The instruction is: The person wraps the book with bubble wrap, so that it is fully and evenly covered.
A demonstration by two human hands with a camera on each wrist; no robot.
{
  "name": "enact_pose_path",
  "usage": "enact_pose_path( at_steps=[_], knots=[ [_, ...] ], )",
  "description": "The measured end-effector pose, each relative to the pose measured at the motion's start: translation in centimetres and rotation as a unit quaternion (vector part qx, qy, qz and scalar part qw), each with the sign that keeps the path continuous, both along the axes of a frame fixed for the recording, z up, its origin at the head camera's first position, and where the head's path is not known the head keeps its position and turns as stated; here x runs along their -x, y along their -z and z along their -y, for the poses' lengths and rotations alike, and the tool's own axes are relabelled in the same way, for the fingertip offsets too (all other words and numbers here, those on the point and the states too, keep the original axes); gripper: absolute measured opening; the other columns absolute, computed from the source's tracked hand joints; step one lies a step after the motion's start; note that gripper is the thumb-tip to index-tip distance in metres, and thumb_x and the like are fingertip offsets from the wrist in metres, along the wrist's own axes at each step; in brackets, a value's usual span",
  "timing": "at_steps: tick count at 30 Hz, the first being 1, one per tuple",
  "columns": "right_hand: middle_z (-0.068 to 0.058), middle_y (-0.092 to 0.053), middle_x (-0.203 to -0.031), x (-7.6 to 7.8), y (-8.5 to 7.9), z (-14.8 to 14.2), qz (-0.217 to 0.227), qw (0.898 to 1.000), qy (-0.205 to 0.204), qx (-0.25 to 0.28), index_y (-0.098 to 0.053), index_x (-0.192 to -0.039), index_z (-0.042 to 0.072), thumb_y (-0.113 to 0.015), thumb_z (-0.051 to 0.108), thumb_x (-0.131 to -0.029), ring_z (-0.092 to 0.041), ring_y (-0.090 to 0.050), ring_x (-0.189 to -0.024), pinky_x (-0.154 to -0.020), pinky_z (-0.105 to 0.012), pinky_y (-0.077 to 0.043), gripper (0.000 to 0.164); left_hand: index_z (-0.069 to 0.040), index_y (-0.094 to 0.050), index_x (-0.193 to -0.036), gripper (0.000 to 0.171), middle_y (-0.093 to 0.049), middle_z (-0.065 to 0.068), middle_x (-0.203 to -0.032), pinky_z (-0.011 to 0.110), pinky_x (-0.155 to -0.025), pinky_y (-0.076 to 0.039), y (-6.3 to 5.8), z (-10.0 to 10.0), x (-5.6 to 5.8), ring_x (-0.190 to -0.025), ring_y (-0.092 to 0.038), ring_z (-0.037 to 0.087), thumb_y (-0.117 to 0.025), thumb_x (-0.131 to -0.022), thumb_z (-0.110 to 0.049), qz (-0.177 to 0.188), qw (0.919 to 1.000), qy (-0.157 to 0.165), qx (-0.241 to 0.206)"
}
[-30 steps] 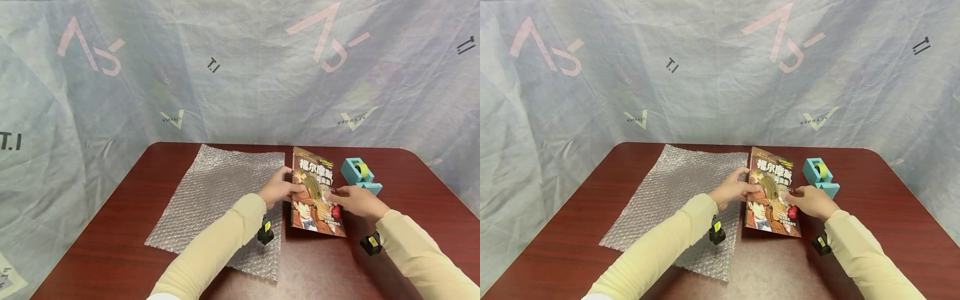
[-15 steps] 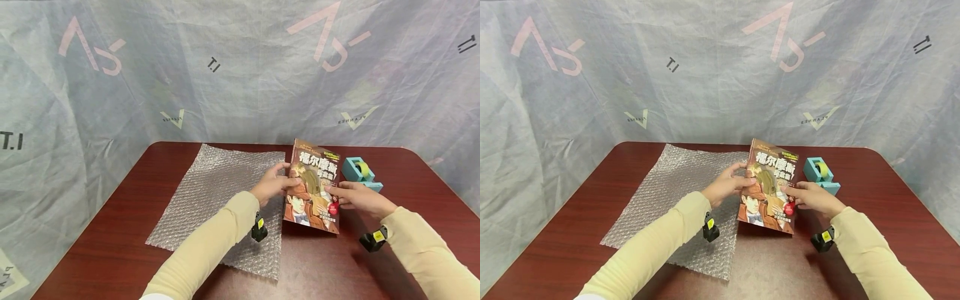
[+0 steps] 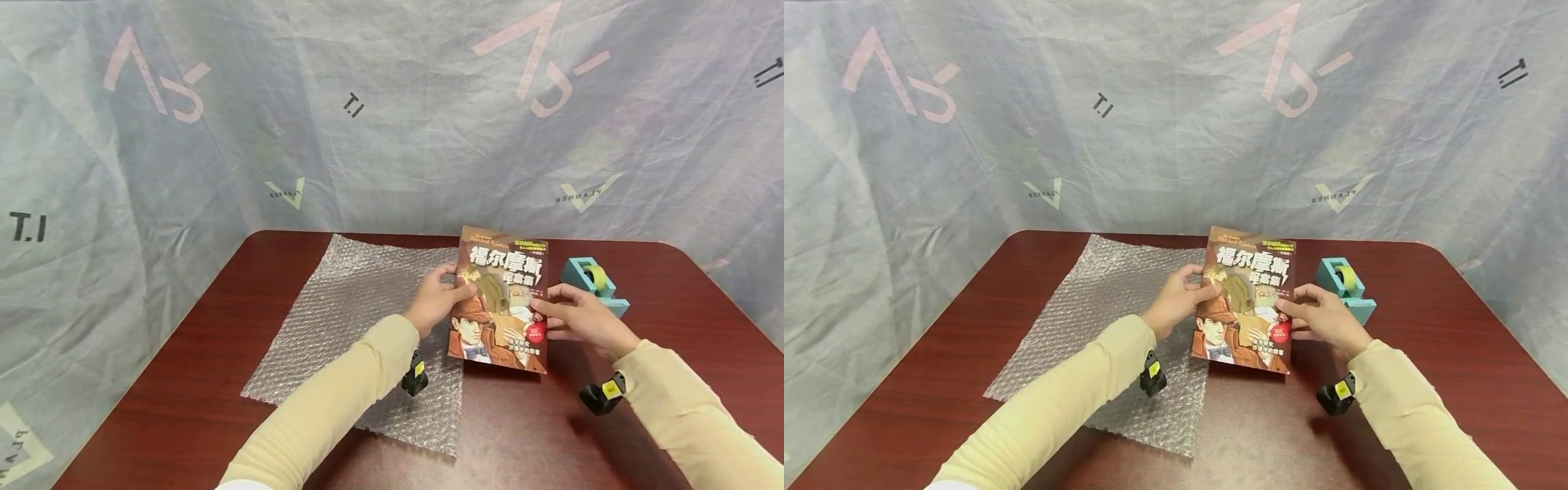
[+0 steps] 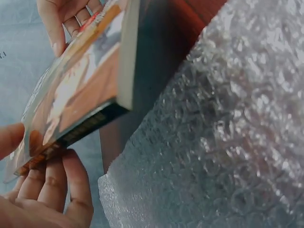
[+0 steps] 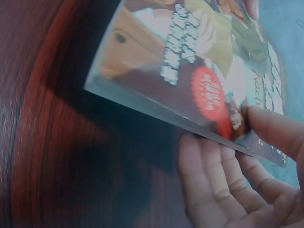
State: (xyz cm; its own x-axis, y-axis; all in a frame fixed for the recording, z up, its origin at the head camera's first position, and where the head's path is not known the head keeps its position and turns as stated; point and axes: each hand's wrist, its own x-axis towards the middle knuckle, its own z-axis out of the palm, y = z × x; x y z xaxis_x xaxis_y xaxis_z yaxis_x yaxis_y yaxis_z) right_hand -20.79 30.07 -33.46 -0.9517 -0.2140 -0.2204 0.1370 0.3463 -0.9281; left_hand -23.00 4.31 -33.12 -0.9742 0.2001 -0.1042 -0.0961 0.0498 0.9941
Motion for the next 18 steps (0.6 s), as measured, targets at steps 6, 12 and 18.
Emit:
enact_pose_path(
  at_steps=[6,12,18],
  knots=[
    [0.002,-0.066,-0.097,-0.1,-0.4,1.2,-0.016,1.0,0.011,-0.003,-0.049,-0.121,0.0,-0.063,0.029,-0.103,-0.014,-0.067,-0.084,-0.076,-0.034,-0.06,0.037,0.001,-0.057,-0.128,0.037,-0.07,0.014,-0.099,0.026,-0.063,-0.054,0.1,0.8,0.3,-0.069,-0.061,0.011,-0.072,-0.095,-0.006,-0.02,0.9994,-0.025,0.016],
    [0.001,-0.068,-0.097,0.0,-0.7,2.4,-0.035,0.999,0.015,0.006,-0.05,-0.121,-0.002,-0.062,0.026,-0.103,-0.013,-0.066,-0.081,-0.075,-0.033,-0.06,0.035,0.002,-0.056,-0.128,0.038,-0.069,0.013,-0.095,0.025,-0.061,-0.052,-0.2,1.9,0.5,-0.066,-0.06,0.01,-0.072,-0.095,-0.006,-0.016,0.9989,-0.028,0.033],
    [0.0,-0.066,-0.095,0.1,-0.8,3.7,-0.04,0.999,0.02,0.008,-0.053,-0.121,-0.002,-0.066,0.028,-0.101,-0.013,-0.064,-0.082,-0.076,-0.032,-0.059,0.038,0.002,-0.057,-0.129,0.04,-0.072,0.017,-0.097,0.025,-0.061,-0.05,-0.5,3.2,0.5,-0.064,-0.059,0.01,-0.074,-0.095,-0.01,-0.021,0.9967,-0.031,0.072]
  ],
)
